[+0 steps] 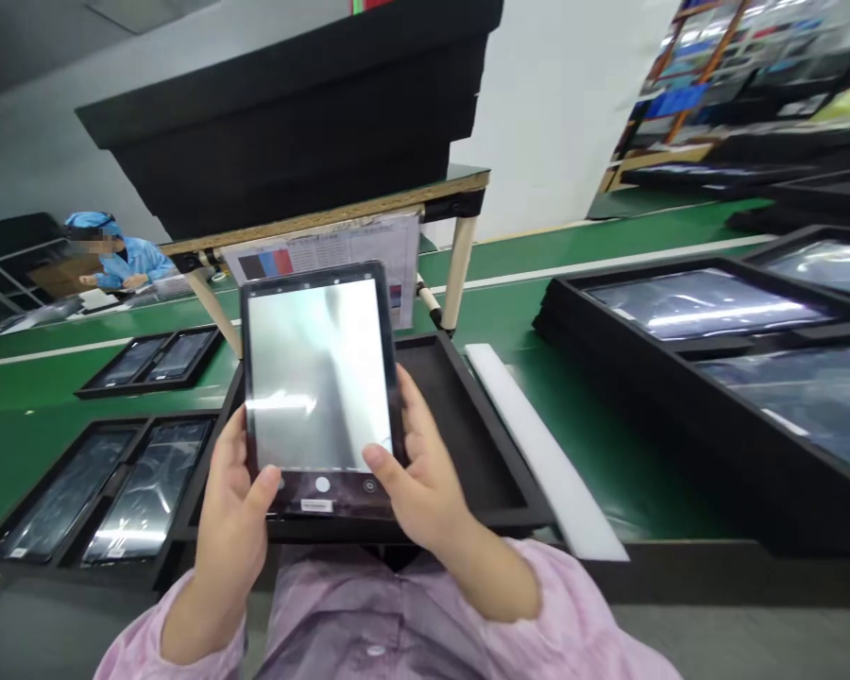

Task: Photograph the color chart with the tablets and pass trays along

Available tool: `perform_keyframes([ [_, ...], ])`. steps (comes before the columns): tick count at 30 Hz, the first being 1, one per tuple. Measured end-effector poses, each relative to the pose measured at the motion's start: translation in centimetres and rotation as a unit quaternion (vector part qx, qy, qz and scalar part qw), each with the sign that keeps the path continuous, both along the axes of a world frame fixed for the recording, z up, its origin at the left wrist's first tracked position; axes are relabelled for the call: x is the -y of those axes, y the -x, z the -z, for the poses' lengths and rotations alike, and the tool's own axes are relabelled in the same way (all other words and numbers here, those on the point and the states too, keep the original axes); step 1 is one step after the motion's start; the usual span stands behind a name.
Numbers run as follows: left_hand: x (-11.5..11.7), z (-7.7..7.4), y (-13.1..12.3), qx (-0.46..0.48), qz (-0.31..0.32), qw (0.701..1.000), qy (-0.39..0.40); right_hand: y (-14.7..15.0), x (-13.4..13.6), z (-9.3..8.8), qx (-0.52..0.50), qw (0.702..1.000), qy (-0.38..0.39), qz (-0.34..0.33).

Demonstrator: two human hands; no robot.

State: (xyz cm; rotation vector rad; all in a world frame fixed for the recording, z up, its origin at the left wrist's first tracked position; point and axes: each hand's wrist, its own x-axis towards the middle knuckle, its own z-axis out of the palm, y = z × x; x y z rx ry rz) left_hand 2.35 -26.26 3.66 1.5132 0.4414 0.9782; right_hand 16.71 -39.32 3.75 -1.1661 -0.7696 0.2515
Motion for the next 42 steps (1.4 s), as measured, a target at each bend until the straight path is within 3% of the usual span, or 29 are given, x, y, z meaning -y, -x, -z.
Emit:
perform_keyframes([
  [4,-0.5,1.6,0.9,-0.060,-0.094,0.989,-0.095,-0.2,-2.1,1.4,-0.077,0.995,-0.016,-0.060],
  [9,-0.6,3.2,1.4,-0.134,-0.128,0.967,-0.175,-0.4,-3.0,1.2,-0.217,0.974,-0.008,-0.066],
  [20,-0.2,4.9,1.2,-0.168,-0.155,0.939,-0.259,-0.1,-3.2,1.6,-0.213,0.976,0.000,-0.038],
  [32,-0.1,5.4,1.2,-0.144,-0.165,0.937,-0.271,-0.1,-3.3,2.0,-0.151,0.988,0.020,-0.016],
  [42,0.3,5.6,1.3,-0.153,-0.169,0.942,-0.248,-0.1,-3.3,2.3,-0.194,0.980,-0.021,-0.040],
])
